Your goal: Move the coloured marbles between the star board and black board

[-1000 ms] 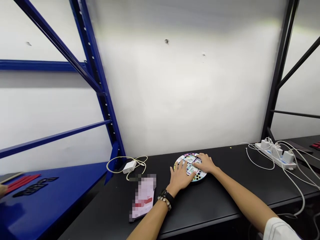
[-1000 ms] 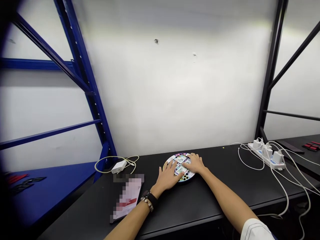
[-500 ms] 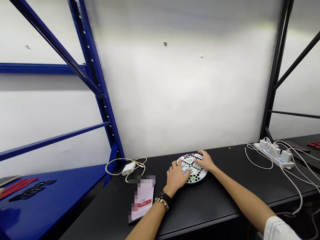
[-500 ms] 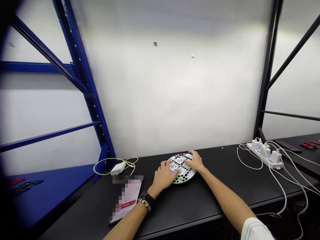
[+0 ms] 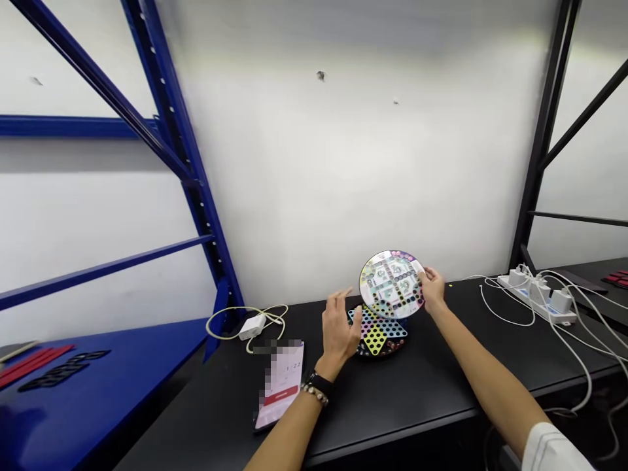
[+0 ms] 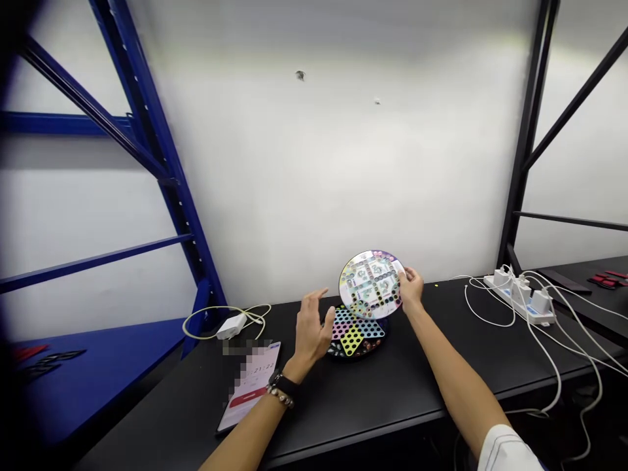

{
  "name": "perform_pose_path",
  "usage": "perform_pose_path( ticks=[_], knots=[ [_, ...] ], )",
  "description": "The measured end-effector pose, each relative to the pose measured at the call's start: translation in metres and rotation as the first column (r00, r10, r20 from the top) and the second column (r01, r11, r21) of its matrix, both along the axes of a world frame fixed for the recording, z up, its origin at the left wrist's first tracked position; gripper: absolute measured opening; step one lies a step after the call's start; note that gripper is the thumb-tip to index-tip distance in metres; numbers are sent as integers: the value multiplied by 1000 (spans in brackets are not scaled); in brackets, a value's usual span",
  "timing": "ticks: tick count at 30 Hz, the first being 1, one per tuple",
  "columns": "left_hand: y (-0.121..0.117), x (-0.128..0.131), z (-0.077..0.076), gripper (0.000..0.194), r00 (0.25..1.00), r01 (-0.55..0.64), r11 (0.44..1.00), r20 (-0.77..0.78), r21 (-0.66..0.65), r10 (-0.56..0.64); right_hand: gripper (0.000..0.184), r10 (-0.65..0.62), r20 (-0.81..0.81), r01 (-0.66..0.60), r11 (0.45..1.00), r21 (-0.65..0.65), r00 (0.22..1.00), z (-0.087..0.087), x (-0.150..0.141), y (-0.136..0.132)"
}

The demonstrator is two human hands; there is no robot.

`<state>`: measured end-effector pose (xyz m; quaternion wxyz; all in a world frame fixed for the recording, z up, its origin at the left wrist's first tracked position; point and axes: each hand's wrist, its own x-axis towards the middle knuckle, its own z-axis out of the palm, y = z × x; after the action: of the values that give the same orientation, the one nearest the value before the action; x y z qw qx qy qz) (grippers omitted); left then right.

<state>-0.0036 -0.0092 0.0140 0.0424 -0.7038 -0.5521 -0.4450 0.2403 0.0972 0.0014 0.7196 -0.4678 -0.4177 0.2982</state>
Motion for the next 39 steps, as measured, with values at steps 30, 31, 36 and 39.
perform_pose_path(
  ticks=[30, 31, 36, 39],
  knots=[
    [5, 3, -20, 74, 924, 143, 894, -267, -426, -275, 23, 365, 913, 68, 922, -382, 180, -10, -18, -48],
    [5, 3, -22, 84, 888, 201, 861, -284, -468, -362, 25, 371, 914, 84, 918, -388, 165, -11, -21, -50],
    [4, 4, -28, 98, 833, 252, 838, -333, -484, -442, 38, 372, 924, 142, 914, -381, 89, -14, -29, -57],
    [3, 7, -30, 88, 848, 211, 860, -350, -465, -398, 43, 367, 928, 130, 919, -372, 67, -16, -34, -59]
  ],
)
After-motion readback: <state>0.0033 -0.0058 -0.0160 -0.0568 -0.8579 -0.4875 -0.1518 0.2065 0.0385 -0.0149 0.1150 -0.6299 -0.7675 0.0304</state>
